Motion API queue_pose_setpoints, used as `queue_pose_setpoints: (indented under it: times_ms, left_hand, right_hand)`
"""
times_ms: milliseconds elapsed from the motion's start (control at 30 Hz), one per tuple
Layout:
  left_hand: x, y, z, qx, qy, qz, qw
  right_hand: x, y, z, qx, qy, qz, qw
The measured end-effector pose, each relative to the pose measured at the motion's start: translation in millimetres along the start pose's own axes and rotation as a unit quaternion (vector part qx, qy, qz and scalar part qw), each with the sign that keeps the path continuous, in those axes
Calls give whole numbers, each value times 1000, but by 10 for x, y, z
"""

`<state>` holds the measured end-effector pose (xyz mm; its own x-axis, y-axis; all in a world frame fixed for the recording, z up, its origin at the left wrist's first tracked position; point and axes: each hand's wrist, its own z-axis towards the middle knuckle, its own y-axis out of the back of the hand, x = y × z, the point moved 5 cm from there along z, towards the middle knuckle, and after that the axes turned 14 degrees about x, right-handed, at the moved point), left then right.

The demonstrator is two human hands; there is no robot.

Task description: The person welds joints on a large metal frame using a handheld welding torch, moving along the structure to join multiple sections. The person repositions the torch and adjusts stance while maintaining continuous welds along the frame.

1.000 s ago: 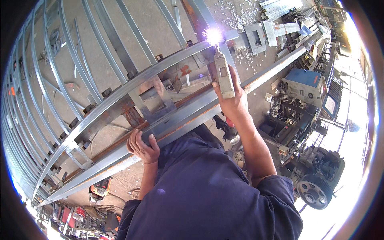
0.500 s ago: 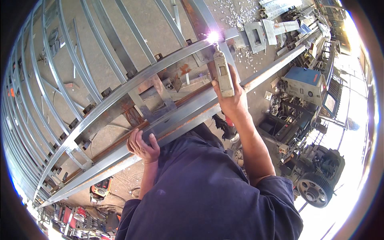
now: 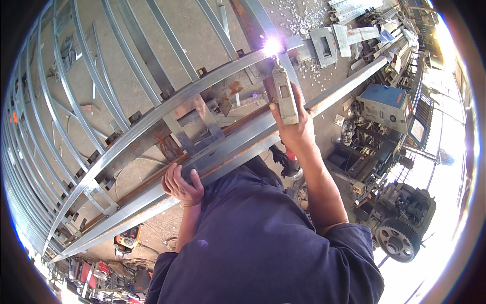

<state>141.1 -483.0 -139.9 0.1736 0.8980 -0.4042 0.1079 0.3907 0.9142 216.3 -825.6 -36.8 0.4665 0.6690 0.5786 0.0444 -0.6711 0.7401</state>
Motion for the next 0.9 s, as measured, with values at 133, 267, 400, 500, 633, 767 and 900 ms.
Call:
queue_pose_setpoints:
  times_ms: [133,267,400,500,633,767,900]
  left_hand:
    - [3,-2,-3,2,0,0,1000]
    - [-15,22,10,7,3,-12,1000]
    - [-18,25,10,6,2,-11,1000]
    - [-28,32,13,7,3,-9,1000]
    - [-17,16,6,3,1,-6,1000]
    - [-18,16,7,8,5,-3,1000]
    - [7,-9,-10,6,4,6,1000]
  right_hand:
    - [-5,-12,6,-2,7,-3,1000]
    - [-57,-37,8,0,-5,-11,1000]
    - [-58,-36,-12,-3,-3,-5,1000]
    - [-47,-21,-15,7,-7,-1,1000]
    - [-35,-16,-28,21,-21,3,1000]
    - [-58,-25,-31,14,4,-7,1000]
    - [-108,-36,-31,11,26,-10,1000]
